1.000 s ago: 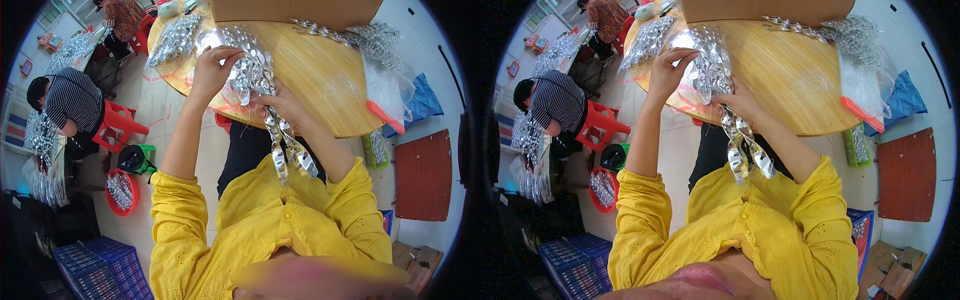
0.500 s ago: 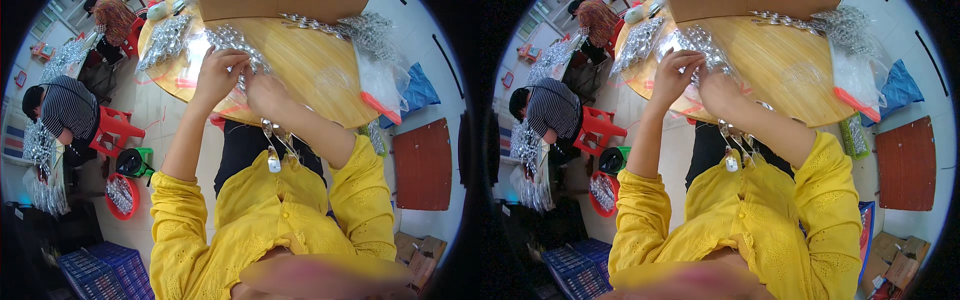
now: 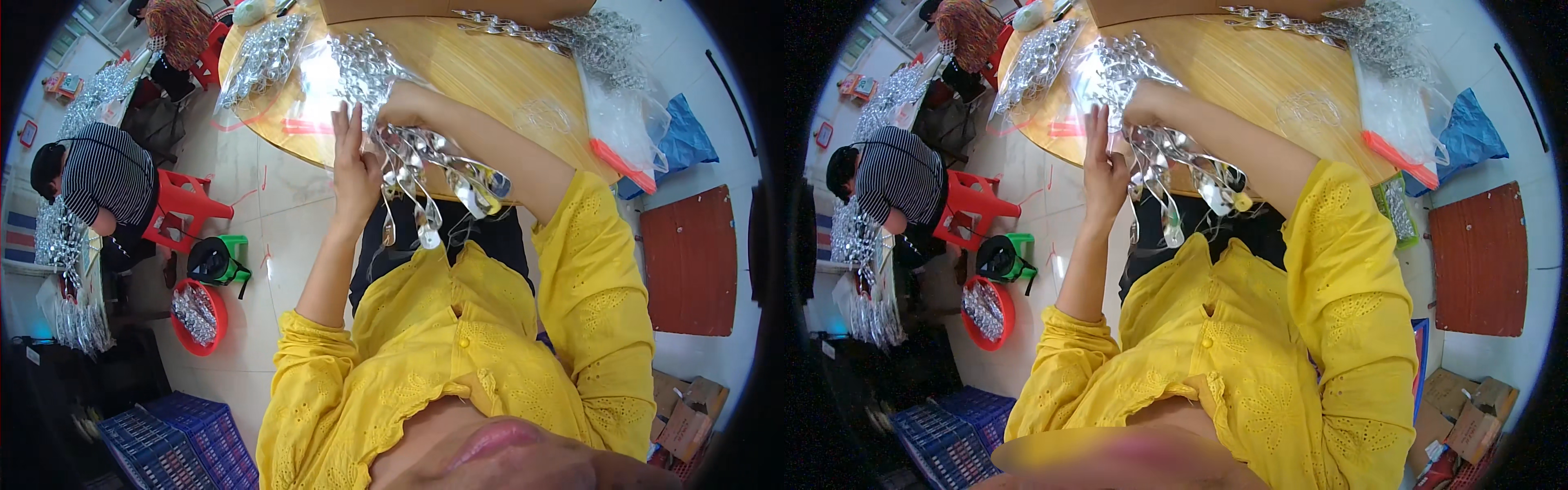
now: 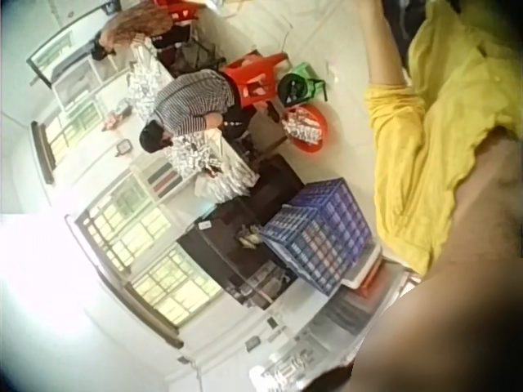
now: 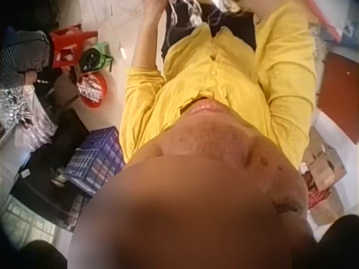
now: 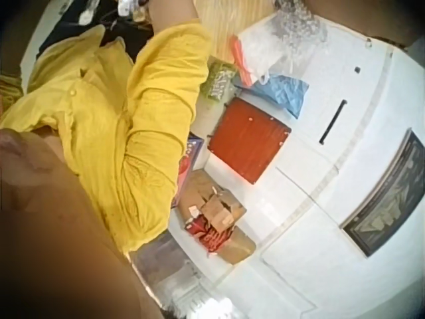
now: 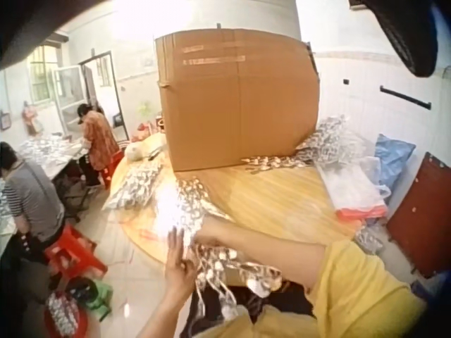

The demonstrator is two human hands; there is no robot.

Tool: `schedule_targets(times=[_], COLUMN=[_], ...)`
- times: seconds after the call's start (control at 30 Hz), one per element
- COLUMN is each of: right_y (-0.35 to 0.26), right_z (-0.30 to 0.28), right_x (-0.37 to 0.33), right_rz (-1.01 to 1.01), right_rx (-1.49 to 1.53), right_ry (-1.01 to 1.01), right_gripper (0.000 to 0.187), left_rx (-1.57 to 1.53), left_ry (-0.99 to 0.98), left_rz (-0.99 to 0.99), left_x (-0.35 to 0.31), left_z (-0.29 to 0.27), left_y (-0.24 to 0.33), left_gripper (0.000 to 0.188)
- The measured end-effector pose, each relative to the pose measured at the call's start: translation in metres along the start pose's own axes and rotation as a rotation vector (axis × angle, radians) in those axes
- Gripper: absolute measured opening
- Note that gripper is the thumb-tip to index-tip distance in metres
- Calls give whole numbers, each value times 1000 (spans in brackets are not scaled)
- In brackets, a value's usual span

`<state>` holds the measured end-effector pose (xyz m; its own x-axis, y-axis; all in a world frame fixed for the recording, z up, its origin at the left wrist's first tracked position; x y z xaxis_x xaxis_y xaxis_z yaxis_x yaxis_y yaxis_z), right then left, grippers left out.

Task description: Sorting and placing silver and gold decorative ornaments into plastic bags for packaging.

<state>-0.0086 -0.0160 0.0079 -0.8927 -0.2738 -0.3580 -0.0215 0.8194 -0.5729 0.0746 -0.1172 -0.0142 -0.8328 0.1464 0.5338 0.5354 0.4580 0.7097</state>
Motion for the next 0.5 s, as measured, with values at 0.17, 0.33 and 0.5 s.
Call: schedule_targets(times=[0.17,0.33,0.5], right_y=[43,-3,8], right_z=[25,13,16], right_x=[71,-1,-17], right_rz=[-160,-345,-169], right_rx=[574,8,-306], right_ry=[50,512,442], right_gripper=[39,45,39], left_rx=[-138,-467,-583], left_ry=[-62,141,42], left_rz=[-157,-194,-286], left_x=[-13,-25,-12], left_z=[19,22,6], left_y=[10,-16,28], left_gripper=[64,56,68])
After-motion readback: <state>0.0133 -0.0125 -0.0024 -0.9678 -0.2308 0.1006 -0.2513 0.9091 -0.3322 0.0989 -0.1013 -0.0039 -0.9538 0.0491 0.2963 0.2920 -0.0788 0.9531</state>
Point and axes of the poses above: each hand's wrist, its own x-axis towards the middle knuckle, its own z-axis out of the palm, y = z × x, the point moved 5 cm from there along x, towards the middle knuckle, and after that the axes turned 7 degrees about -y, right-handed, at the moved point
